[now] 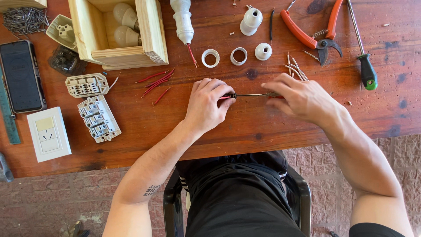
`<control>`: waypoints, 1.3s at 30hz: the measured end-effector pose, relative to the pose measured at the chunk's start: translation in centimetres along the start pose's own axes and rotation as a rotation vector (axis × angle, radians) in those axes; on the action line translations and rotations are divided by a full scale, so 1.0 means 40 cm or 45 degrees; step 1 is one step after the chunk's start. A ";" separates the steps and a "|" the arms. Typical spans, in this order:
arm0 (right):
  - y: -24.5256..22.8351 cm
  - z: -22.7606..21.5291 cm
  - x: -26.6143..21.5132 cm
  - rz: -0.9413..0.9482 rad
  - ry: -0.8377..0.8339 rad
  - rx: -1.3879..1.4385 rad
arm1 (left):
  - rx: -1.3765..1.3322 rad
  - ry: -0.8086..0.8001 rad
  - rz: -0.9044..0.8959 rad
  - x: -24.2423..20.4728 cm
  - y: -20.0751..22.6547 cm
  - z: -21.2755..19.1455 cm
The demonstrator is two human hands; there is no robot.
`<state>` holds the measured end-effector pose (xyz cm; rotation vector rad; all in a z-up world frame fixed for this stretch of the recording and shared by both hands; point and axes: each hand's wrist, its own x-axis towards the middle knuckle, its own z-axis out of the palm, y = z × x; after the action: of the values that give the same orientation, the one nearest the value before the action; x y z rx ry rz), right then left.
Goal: The person uses a screwdriver to attach red and white wires to a small electrical component on a wooden workbench. They tighten the screws to secure the connections.
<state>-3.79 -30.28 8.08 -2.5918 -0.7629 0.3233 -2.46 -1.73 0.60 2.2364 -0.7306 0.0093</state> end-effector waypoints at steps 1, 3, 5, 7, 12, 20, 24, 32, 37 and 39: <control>0.026 0.022 -0.008 0.003 0.001 0.001 | -0.001 -0.003 0.001 0.001 0.000 0.000; 0.078 0.067 -0.022 -0.062 0.073 -0.034 | -0.006 0.002 0.004 0.002 0.001 -0.003; 0.065 0.048 -0.013 -0.123 0.147 -0.108 | -0.010 0.004 0.001 0.002 -0.002 -0.002; 0.042 0.032 -0.005 -0.183 0.219 -0.182 | -0.015 0.006 -0.003 0.001 0.001 -0.004; 0.094 0.077 -0.017 -0.139 0.129 -0.093 | -0.038 -0.002 -0.022 0.004 0.005 -0.009; 0.049 0.045 0.000 -0.161 0.148 -0.064 | -0.042 -0.021 -0.015 0.009 0.007 -0.017; 0.036 0.043 0.010 -0.300 0.241 -0.021 | -0.057 -0.022 -0.027 0.010 0.009 -0.019; 0.016 0.039 -0.038 -0.109 0.264 0.155 | -0.072 -0.044 -0.020 0.012 0.001 -0.020; 0.015 0.083 -0.074 0.029 0.365 -0.074 | -0.063 -0.063 -0.004 0.020 0.006 -0.024; 0.039 0.079 -0.086 0.199 0.485 -0.012 | -0.058 -0.063 -0.001 0.022 0.006 -0.027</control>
<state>-6.96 -32.36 4.92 -2.6127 -0.4291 -0.1294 -1.63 -1.57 1.71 2.2002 -0.7494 -0.0630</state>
